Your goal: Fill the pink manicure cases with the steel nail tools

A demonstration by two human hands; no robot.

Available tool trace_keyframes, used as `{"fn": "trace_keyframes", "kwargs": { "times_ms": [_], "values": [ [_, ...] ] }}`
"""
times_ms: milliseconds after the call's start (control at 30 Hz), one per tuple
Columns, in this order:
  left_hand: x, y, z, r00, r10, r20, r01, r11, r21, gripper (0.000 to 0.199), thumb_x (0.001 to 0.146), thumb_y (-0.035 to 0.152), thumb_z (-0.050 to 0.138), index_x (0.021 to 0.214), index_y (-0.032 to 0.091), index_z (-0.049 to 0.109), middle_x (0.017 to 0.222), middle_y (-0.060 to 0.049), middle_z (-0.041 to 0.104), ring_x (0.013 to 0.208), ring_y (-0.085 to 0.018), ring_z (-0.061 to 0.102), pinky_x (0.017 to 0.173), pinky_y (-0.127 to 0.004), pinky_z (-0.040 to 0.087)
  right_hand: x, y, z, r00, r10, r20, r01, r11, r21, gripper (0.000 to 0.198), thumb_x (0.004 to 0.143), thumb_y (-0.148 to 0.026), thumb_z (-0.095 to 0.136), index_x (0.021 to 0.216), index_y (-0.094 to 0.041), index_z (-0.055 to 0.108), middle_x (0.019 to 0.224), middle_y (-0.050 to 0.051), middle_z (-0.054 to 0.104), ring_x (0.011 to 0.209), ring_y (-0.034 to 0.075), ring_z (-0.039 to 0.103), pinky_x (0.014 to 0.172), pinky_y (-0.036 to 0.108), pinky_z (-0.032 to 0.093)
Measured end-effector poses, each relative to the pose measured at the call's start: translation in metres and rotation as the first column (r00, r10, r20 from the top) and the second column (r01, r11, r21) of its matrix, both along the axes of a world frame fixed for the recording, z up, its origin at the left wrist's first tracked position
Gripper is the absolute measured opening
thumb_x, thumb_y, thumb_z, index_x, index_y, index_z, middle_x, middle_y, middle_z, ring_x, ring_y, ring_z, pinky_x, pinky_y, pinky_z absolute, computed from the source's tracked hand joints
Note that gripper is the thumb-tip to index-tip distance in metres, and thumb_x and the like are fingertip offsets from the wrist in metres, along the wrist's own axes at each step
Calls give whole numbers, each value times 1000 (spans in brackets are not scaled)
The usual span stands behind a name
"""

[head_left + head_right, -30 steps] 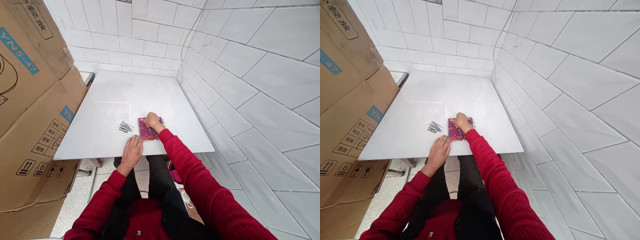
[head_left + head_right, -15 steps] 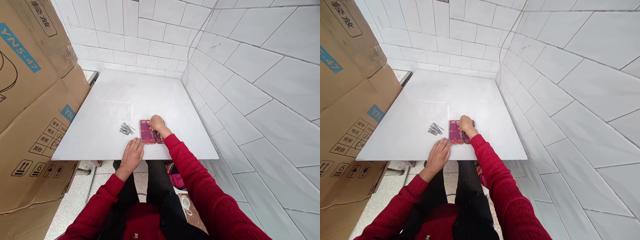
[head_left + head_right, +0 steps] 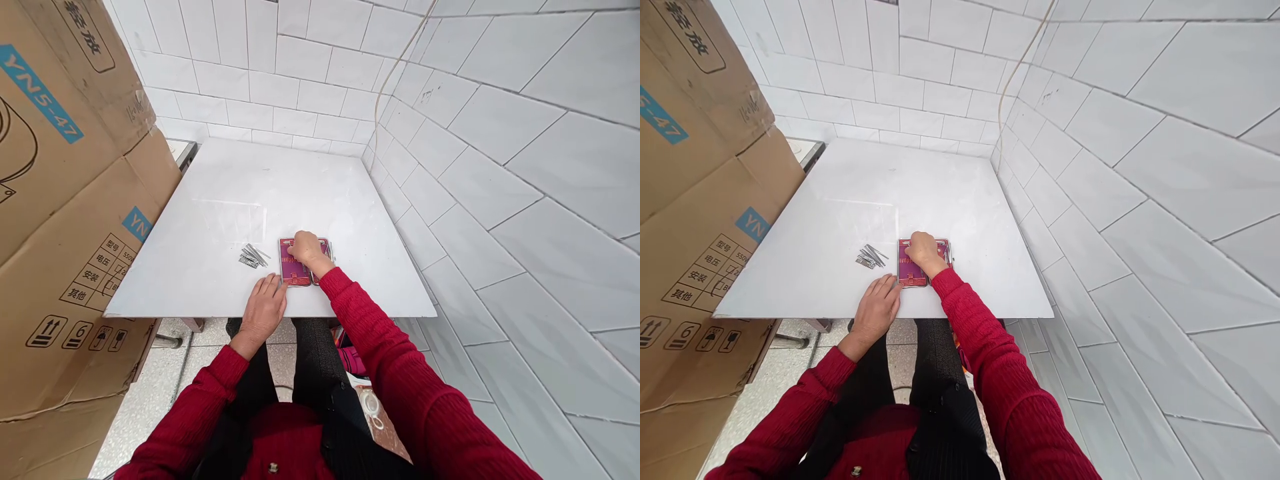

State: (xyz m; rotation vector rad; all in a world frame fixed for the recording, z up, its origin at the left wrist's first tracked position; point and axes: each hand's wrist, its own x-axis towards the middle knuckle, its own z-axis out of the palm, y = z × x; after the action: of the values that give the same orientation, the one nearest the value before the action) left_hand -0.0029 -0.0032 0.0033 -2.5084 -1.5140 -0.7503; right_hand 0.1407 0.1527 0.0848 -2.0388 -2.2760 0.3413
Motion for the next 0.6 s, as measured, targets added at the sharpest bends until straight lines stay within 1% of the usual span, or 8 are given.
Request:
{"fn": "trace_keyframes", "kwargs": {
  "times_ms": [67, 167, 267, 367, 433, 500, 533, 600],
  "values": [
    [0, 0, 0, 1000, 1, 2, -1, 1000, 1, 34, 100, 16, 47, 128, 16, 68, 138, -17, 67, 136, -31, 59, 115, -52, 47, 0, 0, 1, 1000, -28, -12, 27, 999, -45, 16, 88, -24, 70, 93, -12, 79, 97, 16, 80, 86, 22, 75, 67, 25, 49],
    [0, 0, 0, 1000, 4, -14, -4, 1000, 17, 34, 100, 16, 47, 128, 15, 67, 137, -18, 67, 134, -32, 60, 114, -52, 48, 2, 0, 0, 994, -57, -91, 46, 992, -121, 18, 89, -25, 68, 79, -14, 78, 80, 11, 79, 67, 17, 71, 61, 24, 47],
    [1, 0, -2, 1000, 3, -20, -2, 1000, 29, 34, 100, 16, 47, 127, 14, 67, 136, -18, 68, 134, -32, 60, 114, -51, 48, 5, 2, -2, 984, -44, -173, 27, 995, -98, 24, 89, -22, 65, 67, -16, 73, 71, 7, 76, 56, 13, 63, 58, 23, 45],
    [1, 0, -3, 1000, 2, -12, -1, 999, 35, 33, 100, 16, 47, 127, 14, 67, 136, -18, 68, 134, -32, 60, 114, -51, 48, 4, 7, -4, 972, -43, -232, 31, 998, -57, 26, 86, -19, 66, 61, -16, 70, 63, 4, 72, 50, 11, 58, 57, 22, 44],
    [0, 0, -3, 1000, 2, -11, -1, 999, 43, 33, 100, 15, 48, 126, 13, 68, 136, -19, 68, 134, -32, 60, 114, -51, 49, 1, 13, -4, 957, -56, -284, 35, 996, -78, 27, 84, -17, 67, 57, -16, 67, 53, 2, 66, 47, 10, 55, 55, 21, 43],
    [1, 0, -4, 1000, 0, -10, 1, 999, 47, 32, 100, 15, 49, 125, 13, 68, 135, -19, 68, 133, -32, 61, 114, -51, 49, -4, 20, -4, 920, -74, -385, 23, 991, -135, 28, 81, -15, 66, 54, -16, 64, 45, -1, 58, 43, 9, 51, 53, 19, 42],
    [1, -1, -4, 1000, -2, -6, 2, 999, 45, 32, 100, 15, 49, 125, 13, 68, 136, -19, 68, 133, -32, 61, 114, -51, 49, -7, 24, -3, 888, -78, -453, 5, 987, -161, 28, 81, -13, 66, 53, -16, 63, 44, -3, 55, 42, 8, 50, 52, 18, 41],
    [1, -1, -4, 1000, -3, 3, 3, 999, 38, 33, 100, 15, 49, 127, 14, 68, 136, -19, 67, 134, -31, 60, 115, -51, 48, -17, 31, 0, 819, -74, -569, -45, 980, -192, 26, 79, -11, 63, 54, -16, 62, 44, -4, 55, 41, 6, 48, 51, 17, 40]
  ]
}}
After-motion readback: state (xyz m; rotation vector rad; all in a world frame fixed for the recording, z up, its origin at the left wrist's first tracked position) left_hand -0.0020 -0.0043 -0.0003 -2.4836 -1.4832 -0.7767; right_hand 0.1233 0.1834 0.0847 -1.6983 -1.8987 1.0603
